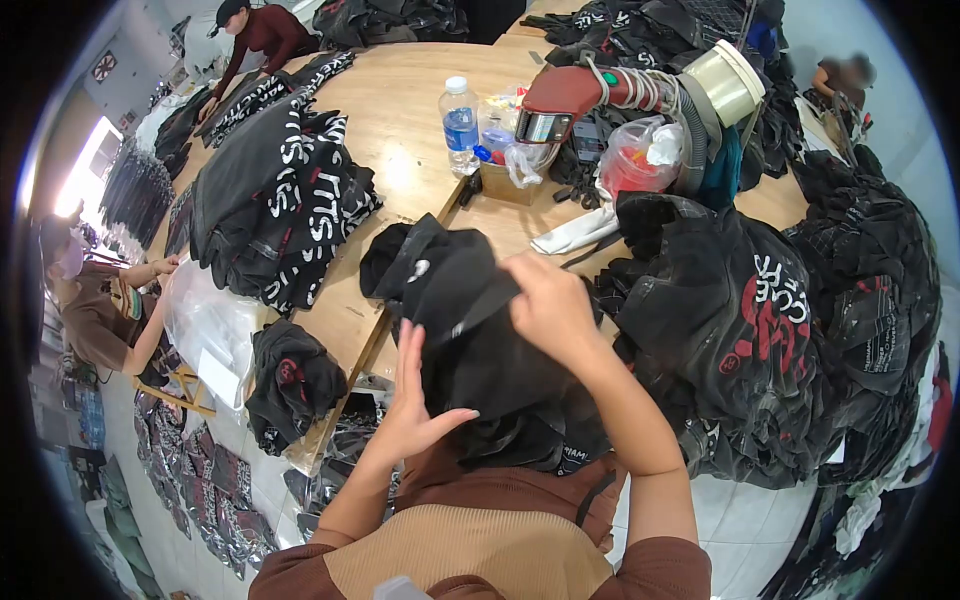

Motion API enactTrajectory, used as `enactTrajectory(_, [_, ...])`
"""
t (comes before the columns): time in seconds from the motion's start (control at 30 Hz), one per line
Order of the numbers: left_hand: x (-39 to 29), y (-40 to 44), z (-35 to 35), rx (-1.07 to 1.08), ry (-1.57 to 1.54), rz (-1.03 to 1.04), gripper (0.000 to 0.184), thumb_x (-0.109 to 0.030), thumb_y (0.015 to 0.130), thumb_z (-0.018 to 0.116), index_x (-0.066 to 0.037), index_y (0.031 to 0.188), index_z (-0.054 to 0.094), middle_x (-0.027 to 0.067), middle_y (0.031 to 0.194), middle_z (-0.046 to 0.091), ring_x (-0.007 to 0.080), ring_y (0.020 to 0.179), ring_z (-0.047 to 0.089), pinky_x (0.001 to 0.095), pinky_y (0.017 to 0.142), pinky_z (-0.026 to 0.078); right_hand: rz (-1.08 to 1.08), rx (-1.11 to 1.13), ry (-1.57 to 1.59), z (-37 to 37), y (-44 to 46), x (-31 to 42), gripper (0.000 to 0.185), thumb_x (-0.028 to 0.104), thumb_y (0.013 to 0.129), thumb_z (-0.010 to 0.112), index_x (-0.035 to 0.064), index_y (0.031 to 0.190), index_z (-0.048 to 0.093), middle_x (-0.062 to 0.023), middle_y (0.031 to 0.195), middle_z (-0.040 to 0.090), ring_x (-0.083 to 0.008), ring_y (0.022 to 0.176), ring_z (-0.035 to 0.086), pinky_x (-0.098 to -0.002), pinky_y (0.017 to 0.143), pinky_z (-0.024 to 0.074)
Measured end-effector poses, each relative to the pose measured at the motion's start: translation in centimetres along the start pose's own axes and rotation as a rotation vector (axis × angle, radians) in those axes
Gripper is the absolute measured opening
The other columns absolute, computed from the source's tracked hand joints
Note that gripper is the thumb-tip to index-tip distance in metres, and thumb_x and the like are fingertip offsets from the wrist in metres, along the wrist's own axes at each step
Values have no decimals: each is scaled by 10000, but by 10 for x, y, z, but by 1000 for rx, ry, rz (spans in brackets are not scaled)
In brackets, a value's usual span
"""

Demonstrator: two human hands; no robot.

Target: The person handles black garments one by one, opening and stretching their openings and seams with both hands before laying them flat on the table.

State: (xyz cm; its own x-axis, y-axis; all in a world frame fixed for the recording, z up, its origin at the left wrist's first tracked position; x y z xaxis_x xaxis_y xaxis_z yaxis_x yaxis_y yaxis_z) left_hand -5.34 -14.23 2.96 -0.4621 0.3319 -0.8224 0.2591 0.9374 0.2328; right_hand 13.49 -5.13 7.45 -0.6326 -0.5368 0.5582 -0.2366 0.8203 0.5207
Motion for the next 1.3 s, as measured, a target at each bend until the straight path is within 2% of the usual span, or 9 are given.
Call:
enactTrajectory(0.2, [12,6,22,-428,-63,94,946,-229,748,747,-36,1450,143,243,1484,157,343,1369,204,431,1097,240,-813,364,256,-11,-51,180,154,132,718,589,76,860,606,-54,897,617,-234,761,588,-334,660,477])
enactTrajectory(0.3, [5,4,10,-492,-188,138,876,-205,772,711,-42,1436,162,230,1461,197,325,1340,242,425,1087,258,-899,217,286,-13,-48,195,133,175,751,534,78,833,573,-51,907,550,-219,919,556,-323,789,436])
enactTrajectory(0.47, [-5,-6,-33,-627,-429,224,761,-164,812,650,-53,1412,195,210,1423,263,295,1291,305,414,1069,288,-789,162,68,-19,-16,185,474,190,798,510,285,1262,485,-186,1470,307,-378,1227,431,-418,826,431])
enactTrajectory(0.63, [-13,-21,-82,-781,-588,324,650,-123,853,589,-63,1389,227,189,1384,329,265,1242,368,404,1051,317,-1024,24,212,-17,-18,207,370,220,789,552,296,1151,541,-233,1397,382,-300,874,536,-269,519,385])
enactTrajectory(0.87, [-12,-25,-113,-830,-675,307,503,-66,909,504,-77,1356,272,160,1331,422,223,1174,456,390,1027,359,-1395,-404,-480,-88,81,170,334,329,734,640,304,1067,625,-61,1259,521,-243,952,569,-316,631,440])
enactTrajectory(0.93, [-8,-28,-114,-798,-699,222,468,-23,906,479,-77,1332,292,154,1303,451,220,1146,487,388,1007,385,-1300,-546,-900,-136,140,131,370,338,706,669,322,1075,642,-16,1213,559,-218,986,590,-334,683,474])
enactTrajectory(1.07, [20,-28,-99,-671,-735,42,370,-45,912,484,-66,1265,375,141,1238,498,206,1073,524,370,1002,395,-298,-640,-1241,-225,172,51,741,379,647,761,252,1328,497,-146,1480,289,-364,1295,356,-489,1015,346])
enactTrajectory(1.2, [51,-21,-74,-515,-622,-186,247,-39,920,488,-38,1166,477,115,1185,541,161,1043,538,319,974,413,-504,-574,-810,-214,83,45,361,132,766,674,135,1122,617,-60,1192,581,-223,909,583,-349,783,473])
enactTrajectory(1.3, [63,-9,-52,-221,-483,-255,296,-41,928,507,-18,1222,480,88,1191,554,108,1040,525,259,898,411,-3,-171,-305,-169,1,30,396,47,748,669,52,1137,595,-108,1139,603,-218,833,586,-311,760,476])
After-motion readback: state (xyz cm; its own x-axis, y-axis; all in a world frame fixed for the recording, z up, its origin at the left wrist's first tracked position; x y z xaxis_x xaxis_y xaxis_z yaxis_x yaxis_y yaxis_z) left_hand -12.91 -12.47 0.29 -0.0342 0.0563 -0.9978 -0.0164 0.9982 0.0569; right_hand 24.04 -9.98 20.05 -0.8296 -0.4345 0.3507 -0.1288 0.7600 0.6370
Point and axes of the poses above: each hand's wrist, its own y-axis towards the middle knuckle, its own z-axis out of the palm, x = y × z, the point moved 6 cm from there along y, towards the middle knuckle
